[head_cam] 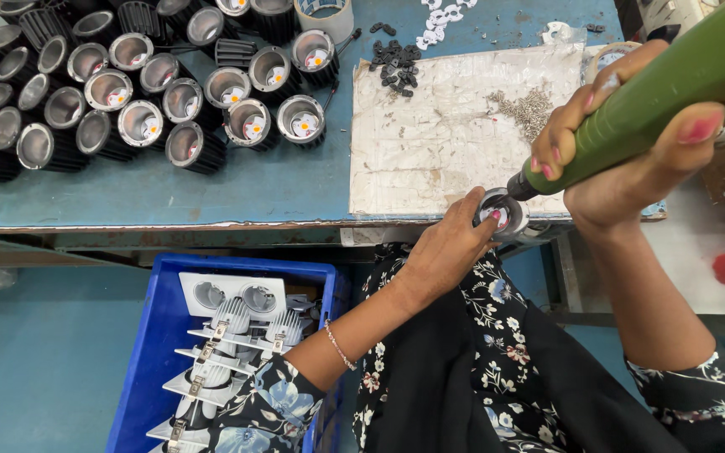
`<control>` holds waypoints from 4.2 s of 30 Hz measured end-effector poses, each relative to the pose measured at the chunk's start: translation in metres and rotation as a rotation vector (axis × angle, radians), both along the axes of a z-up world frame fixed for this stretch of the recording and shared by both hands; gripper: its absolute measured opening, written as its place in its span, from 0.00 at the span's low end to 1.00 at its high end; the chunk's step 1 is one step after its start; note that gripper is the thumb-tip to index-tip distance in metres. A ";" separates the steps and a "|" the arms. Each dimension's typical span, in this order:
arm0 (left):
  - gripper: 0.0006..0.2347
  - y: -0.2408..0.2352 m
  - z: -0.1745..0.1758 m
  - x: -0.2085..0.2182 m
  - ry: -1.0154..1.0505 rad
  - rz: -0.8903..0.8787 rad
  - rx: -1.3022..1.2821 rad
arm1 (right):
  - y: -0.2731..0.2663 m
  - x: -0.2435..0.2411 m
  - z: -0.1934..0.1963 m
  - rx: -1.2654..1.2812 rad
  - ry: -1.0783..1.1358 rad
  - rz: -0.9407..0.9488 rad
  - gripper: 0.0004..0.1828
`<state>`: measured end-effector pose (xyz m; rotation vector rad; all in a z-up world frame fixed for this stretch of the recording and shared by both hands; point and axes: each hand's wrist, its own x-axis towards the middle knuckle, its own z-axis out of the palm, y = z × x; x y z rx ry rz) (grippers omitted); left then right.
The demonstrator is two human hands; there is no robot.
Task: The person uses a power screwdriver and their hands to assemble LED light components on a workbench, attaching internal parts and housing.
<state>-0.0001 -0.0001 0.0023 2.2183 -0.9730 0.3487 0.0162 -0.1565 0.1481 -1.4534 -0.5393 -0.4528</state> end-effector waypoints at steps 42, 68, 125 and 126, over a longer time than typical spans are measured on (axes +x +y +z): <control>0.20 -0.005 0.002 -0.008 0.042 0.058 -0.048 | -0.029 0.010 -0.009 0.125 -0.084 -0.038 0.38; 0.37 -0.016 0.056 -0.064 -0.040 0.250 -0.288 | -0.041 -0.076 -0.098 -0.215 0.737 -0.119 0.29; 0.23 -0.030 0.000 -0.050 1.774 -0.288 -1.679 | -0.026 -0.095 -0.046 -0.756 0.037 -0.434 0.11; 0.23 -0.031 -0.002 -0.050 1.788 -0.277 -1.686 | -0.025 -0.096 -0.047 -0.787 0.025 -0.446 0.11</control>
